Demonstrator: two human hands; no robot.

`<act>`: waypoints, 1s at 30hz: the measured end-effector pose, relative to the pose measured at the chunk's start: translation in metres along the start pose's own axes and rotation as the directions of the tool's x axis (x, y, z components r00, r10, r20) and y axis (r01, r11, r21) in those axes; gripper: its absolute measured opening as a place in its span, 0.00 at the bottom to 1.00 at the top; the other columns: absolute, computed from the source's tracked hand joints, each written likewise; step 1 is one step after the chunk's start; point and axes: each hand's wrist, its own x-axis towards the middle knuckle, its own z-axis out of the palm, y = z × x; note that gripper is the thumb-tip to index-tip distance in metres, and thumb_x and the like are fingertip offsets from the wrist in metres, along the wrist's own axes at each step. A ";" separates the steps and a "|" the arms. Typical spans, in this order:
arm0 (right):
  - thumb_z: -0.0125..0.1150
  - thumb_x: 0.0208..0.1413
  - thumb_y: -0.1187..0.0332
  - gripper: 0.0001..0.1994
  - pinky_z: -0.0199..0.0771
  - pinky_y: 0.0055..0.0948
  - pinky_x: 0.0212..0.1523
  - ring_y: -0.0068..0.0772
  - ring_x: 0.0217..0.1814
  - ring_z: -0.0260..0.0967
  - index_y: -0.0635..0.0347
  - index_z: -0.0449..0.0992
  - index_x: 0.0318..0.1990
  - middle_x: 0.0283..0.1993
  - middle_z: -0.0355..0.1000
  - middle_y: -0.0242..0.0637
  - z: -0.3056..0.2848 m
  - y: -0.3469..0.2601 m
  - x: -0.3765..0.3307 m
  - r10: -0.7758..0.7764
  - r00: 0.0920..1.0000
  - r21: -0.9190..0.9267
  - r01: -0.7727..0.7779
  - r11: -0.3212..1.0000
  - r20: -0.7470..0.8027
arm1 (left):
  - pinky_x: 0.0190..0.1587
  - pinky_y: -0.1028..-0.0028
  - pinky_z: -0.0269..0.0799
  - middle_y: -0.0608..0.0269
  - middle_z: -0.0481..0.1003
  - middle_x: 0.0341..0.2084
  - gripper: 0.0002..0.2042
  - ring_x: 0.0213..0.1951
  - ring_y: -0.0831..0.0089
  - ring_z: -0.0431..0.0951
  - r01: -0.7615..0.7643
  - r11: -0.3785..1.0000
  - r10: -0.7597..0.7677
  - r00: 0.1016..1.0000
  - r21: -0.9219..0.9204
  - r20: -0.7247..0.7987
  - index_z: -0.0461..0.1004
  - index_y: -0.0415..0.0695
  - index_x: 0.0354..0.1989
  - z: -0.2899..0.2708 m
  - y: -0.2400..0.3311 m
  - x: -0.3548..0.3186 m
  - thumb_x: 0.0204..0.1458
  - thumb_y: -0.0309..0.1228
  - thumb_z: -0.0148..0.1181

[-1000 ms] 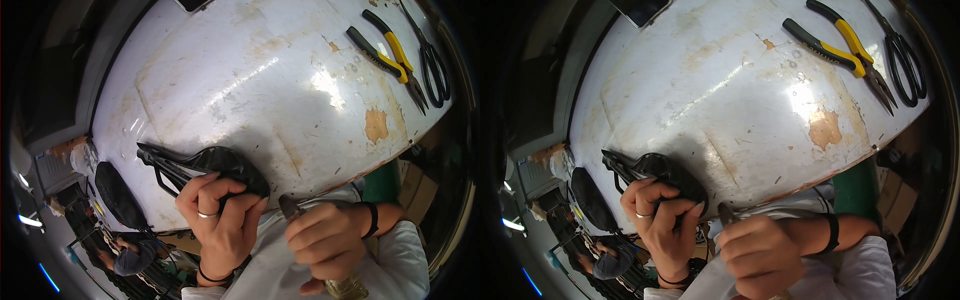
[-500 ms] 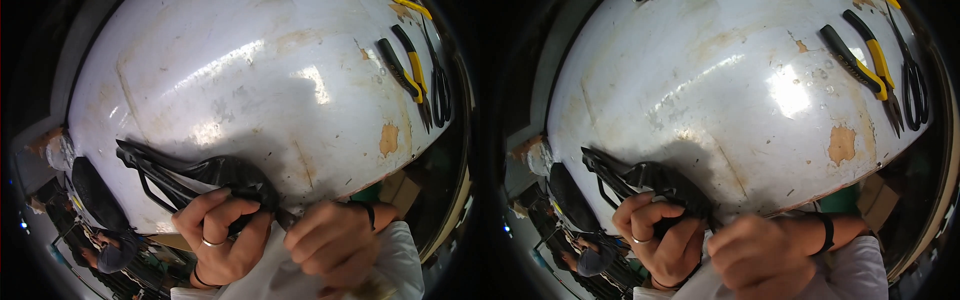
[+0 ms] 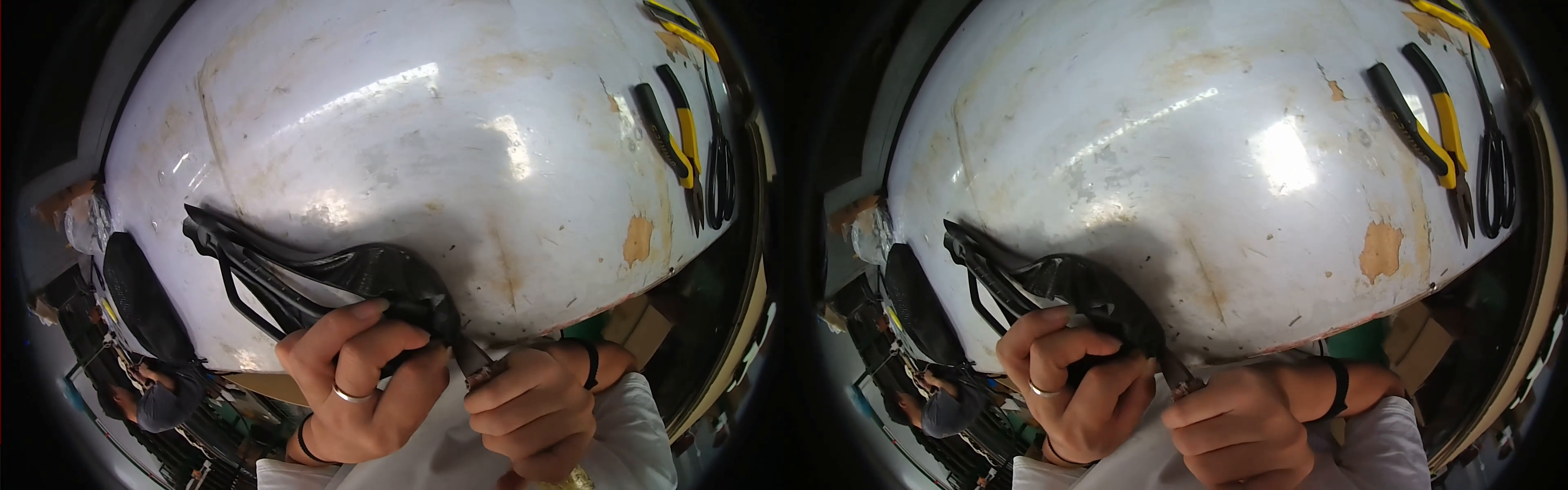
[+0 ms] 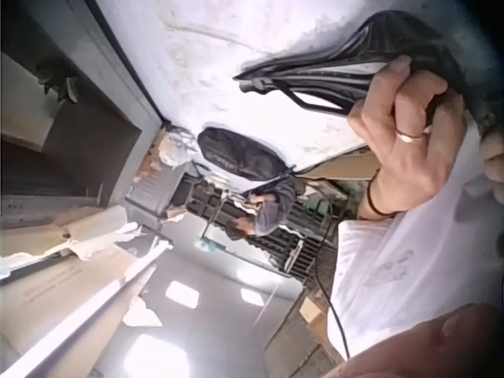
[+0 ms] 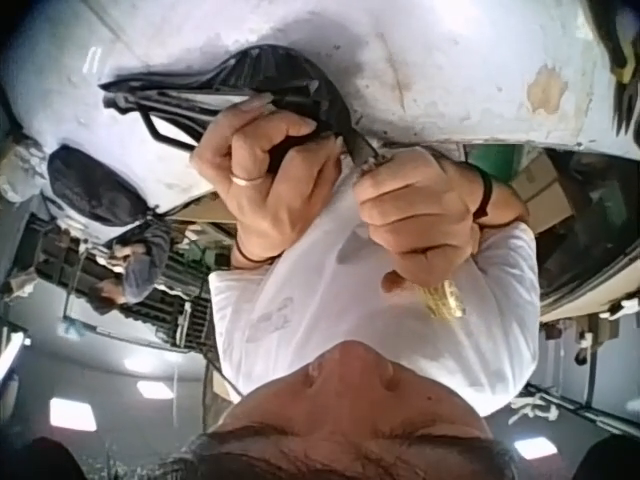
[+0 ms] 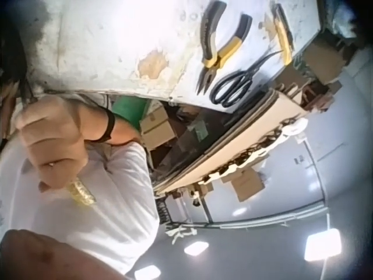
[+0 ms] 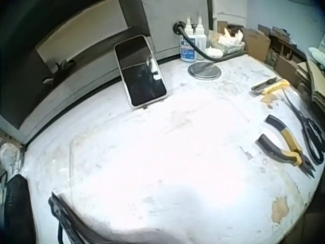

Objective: Fitting and securing a synthetic cover onto a bicycle saddle base using pliers and a smoothing tool.

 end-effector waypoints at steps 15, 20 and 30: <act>0.74 0.66 0.66 0.21 0.77 0.38 0.22 0.37 0.17 0.69 0.62 0.68 0.26 0.19 0.71 0.40 -0.016 -0.011 0.017 0.135 0.989 0.077 -0.130 0.989 -0.063 | 0.58 0.53 0.72 0.58 0.76 0.44 0.17 0.57 0.47 0.74 0.034 0.999 -0.034 0.999 -0.021 0.026 0.85 0.47 0.36 -0.005 0.001 0.005 0.34 0.33 0.78; 0.77 0.63 0.63 0.22 0.82 0.37 0.25 0.37 0.18 0.72 0.62 0.68 0.26 0.20 0.73 0.39 -0.022 -0.036 0.003 0.165 0.982 -0.091 -0.174 0.981 -0.097 | 0.59 0.51 0.70 0.58 0.74 0.46 0.16 0.56 0.47 0.72 0.092 0.995 -0.091 0.996 -0.027 0.022 0.86 0.49 0.33 -0.007 0.010 0.008 0.33 0.34 0.82; 0.76 0.64 0.64 0.22 0.79 0.39 0.25 0.40 0.22 0.73 0.61 0.68 0.25 0.24 0.72 0.40 -0.013 -0.030 -0.002 0.153 0.987 -0.087 -0.149 0.985 0.049 | 0.59 0.53 0.68 0.62 0.74 0.40 0.15 0.54 0.51 0.73 0.164 0.986 -0.165 0.984 -0.029 -0.059 0.81 0.45 0.28 0.003 0.015 -0.006 0.31 0.23 0.82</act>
